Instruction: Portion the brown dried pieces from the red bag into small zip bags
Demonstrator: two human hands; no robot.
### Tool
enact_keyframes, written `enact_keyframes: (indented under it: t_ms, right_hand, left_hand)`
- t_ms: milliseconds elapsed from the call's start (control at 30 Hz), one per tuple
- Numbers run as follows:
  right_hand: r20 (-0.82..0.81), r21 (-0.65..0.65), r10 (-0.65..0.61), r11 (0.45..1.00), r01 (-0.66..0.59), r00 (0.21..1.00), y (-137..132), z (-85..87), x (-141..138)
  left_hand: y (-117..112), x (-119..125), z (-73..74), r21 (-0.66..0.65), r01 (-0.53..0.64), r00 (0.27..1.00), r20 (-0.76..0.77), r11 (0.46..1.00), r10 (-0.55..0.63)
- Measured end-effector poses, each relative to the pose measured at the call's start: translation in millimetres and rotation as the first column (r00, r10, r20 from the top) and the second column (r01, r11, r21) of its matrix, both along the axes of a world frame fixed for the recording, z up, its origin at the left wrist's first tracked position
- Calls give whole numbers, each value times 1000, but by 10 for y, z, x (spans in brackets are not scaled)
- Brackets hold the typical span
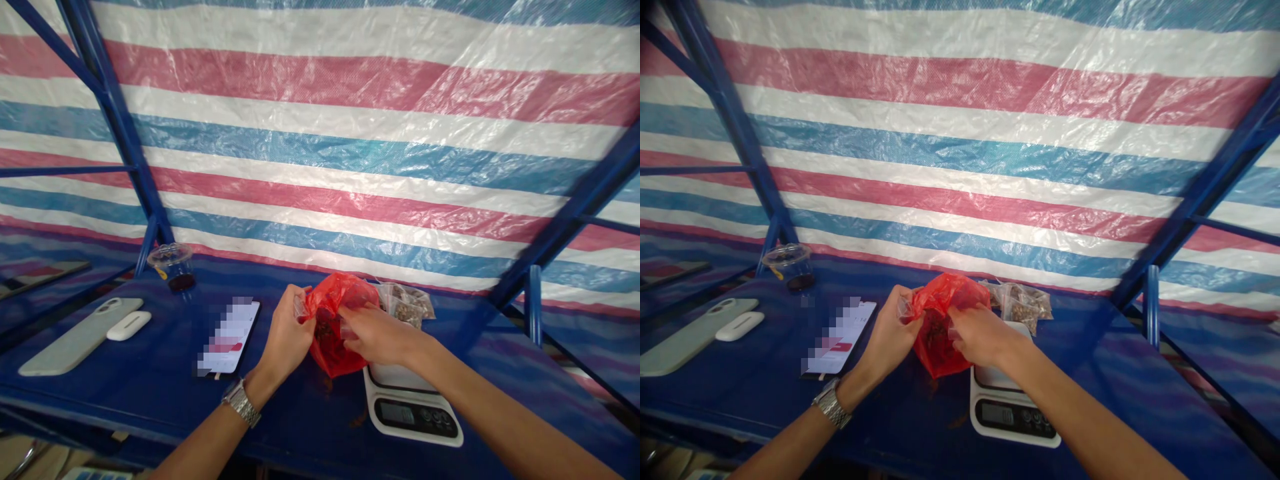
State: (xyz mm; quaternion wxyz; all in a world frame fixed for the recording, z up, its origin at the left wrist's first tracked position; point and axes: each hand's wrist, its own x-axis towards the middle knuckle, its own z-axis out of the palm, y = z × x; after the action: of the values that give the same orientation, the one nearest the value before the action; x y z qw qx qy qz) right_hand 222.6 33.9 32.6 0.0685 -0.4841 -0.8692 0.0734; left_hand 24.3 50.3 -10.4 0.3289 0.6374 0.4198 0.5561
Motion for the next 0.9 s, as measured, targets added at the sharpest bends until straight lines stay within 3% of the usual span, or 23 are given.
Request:
enact_keyframes:
  t_ms: [100,300,400,467,533,633,733,833,900]
  right_hand:
    - [23,-28,-82,996,83,996,62,4,-22]
    - [-69,80,21,997,-15,997,254,9,-193]
    - [-15,75,-45,996,46,999,346,-61,-234]
    - [16,57,-108,993,107,994,390,-100,-234]
    - [25,56,-147,988,145,989,414,-118,-221]
    - [48,92,-128,988,124,991,426,-129,-201]
    - [49,77,-92,993,89,995,441,-167,-186]
    - [-15,37,-46,998,46,999,470,-234,-174]
    - [-53,20,-12,1000,13,999,486,-272,-167]
  left_hand:
    - [-23,-4,-22,-7,33,999,-30,999,-33]
    - [55,-10,-27,24,84,996,39,996,-85]
    - [64,-19,-42,69,-78,993,-78,995,83]
    - [5,-19,-41,103,-261,941,-194,960,277]
    - [-99,-3,-34,96,-363,877,-300,927,375]
    - [-246,55,-46,-51,-293,873,-421,955,245]
    - [-269,114,-84,-199,-216,906,-406,956,120]
    - [-176,133,-91,-278,-176,946,-313,944,84]
    - [-98,124,-69,-284,-193,959,-256,939,120]
